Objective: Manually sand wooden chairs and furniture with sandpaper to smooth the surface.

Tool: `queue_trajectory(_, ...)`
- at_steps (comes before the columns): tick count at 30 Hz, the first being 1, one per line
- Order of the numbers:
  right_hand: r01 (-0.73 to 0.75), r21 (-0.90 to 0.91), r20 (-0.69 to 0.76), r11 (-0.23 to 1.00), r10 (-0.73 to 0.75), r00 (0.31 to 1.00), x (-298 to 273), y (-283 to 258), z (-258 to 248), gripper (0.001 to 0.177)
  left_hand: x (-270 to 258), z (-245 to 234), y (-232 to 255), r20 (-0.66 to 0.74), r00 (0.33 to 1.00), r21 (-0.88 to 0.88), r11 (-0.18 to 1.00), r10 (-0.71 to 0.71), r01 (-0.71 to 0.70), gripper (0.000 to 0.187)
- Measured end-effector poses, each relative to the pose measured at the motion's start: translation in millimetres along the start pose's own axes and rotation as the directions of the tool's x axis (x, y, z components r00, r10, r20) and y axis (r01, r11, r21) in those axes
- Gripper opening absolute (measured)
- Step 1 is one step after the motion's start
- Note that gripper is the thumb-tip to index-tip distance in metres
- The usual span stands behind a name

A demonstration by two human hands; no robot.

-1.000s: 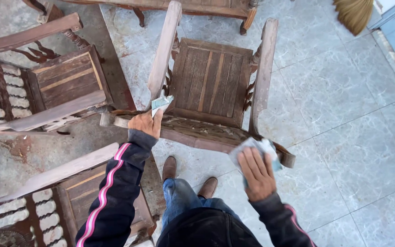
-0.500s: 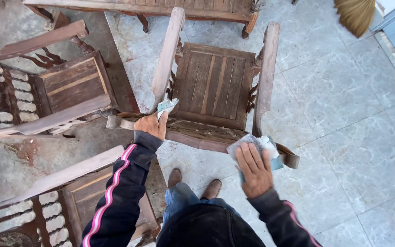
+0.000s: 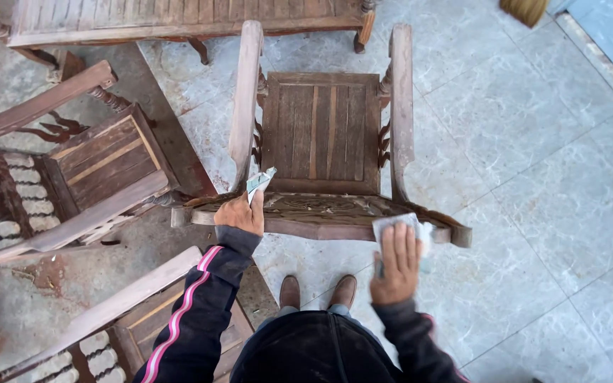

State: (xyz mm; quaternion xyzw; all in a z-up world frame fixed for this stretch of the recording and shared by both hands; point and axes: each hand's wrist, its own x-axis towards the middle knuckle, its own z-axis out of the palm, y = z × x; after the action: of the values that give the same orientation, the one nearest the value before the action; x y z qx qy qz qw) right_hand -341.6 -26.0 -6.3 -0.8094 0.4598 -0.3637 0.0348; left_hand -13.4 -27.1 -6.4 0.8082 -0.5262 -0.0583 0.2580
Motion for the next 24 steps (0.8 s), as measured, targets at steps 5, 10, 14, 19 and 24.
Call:
queue_trajectory(5,-0.057,0.104,0.055,0.993,0.052,0.997,28.2,-71.3,44.1,0.055,0.2,-5.1,0.9,-0.053,0.993,-0.05,0.993,0.104,-0.107,0.036)
queue_trajectory(10,-0.023,-0.098,0.066,0.995,0.03,0.997,3.8,-13.0,39.1,0.051,10.0,7.5,-7.5,-0.042,0.993,0.009,0.994,0.11,-0.11,0.037)
queue_trajectory(14,-0.215,-0.112,0.014,0.97,0.218,0.976,39.0,-20.4,31.5,0.048,-0.7,0.4,-6.2,0.004,0.993,0.005,0.993,0.121,-0.121,0.039)
queue_trajectory(19,-0.189,-0.068,-0.064,0.98,0.185,0.981,9.6,-57.6,27.9,0.05,5.0,10.6,-14.1,0.003,0.993,0.028,0.993,0.118,-0.118,0.043)
queue_trajectory(24,-0.237,-0.148,-0.075,0.96,0.227,0.971,10.5,-24.3,39.1,0.049,6.8,1.4,-8.0,0.027,0.987,-0.047,0.987,0.156,-0.155,0.04)
